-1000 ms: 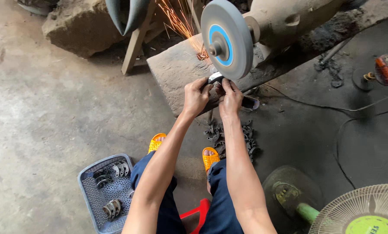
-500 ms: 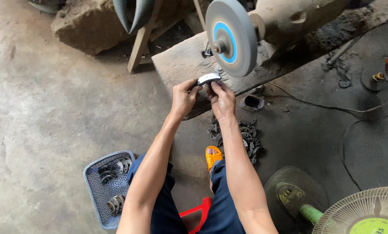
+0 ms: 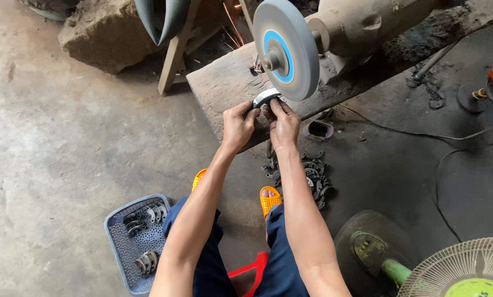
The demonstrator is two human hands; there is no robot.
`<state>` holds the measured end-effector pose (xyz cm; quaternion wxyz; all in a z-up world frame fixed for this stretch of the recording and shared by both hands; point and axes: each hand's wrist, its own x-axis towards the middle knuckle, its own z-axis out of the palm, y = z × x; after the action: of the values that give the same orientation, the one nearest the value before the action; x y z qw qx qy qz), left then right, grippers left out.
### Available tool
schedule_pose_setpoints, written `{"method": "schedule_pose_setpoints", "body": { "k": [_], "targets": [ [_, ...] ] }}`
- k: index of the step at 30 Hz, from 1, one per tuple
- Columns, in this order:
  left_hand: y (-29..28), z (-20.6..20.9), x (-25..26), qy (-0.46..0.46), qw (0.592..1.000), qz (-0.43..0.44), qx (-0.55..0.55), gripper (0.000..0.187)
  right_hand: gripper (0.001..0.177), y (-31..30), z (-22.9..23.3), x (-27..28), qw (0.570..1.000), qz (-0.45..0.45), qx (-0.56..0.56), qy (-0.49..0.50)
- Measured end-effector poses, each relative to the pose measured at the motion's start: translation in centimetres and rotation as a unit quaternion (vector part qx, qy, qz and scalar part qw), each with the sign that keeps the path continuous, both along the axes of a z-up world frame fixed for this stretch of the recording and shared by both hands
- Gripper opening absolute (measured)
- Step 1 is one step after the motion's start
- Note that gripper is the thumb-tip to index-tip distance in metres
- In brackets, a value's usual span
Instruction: The person sits on a red stool and repeatedly grinds small metal parts against a bench grinder, producing sparks. They place finished parts into a gray basket and pick new ones from a pile on the floor.
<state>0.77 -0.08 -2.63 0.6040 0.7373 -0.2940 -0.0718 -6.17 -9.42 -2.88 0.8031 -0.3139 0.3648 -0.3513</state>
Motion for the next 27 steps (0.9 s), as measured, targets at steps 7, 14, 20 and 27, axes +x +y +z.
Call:
{"method": "schedule_pose_setpoints", "body": {
  "k": [7, 14, 20, 27],
  "targets": [
    [-1.0, 3.1, -1.2, 0.006, 1.0, -0.008, -0.024, 0.012, 0.013, -0.8, -0.6, -0.4, 0.999, -0.036, 0.004, -0.008],
    [0.0, 1.4, -0.1, 0.028, 0.999, 0.007, -0.043, 0.015, 0.012, -0.6, -2.3, 0.7, 1.0, -0.005, 0.011, -0.012],
    [-1.2, 2.7, -1.0, 0.005, 1.0, 0.009, -0.028, 0.018, 0.012, -1.3, -1.6, 0.1, 0.999, -0.038, 0.005, -0.015],
    [1.8, 2.4, 0.6, -0.029, 0.999, 0.027, 0.0, 0.021, 0.011, 1.6, 0.2, 1.0, 0.999, 0.023, 0.022, -0.035]
  ]
}}
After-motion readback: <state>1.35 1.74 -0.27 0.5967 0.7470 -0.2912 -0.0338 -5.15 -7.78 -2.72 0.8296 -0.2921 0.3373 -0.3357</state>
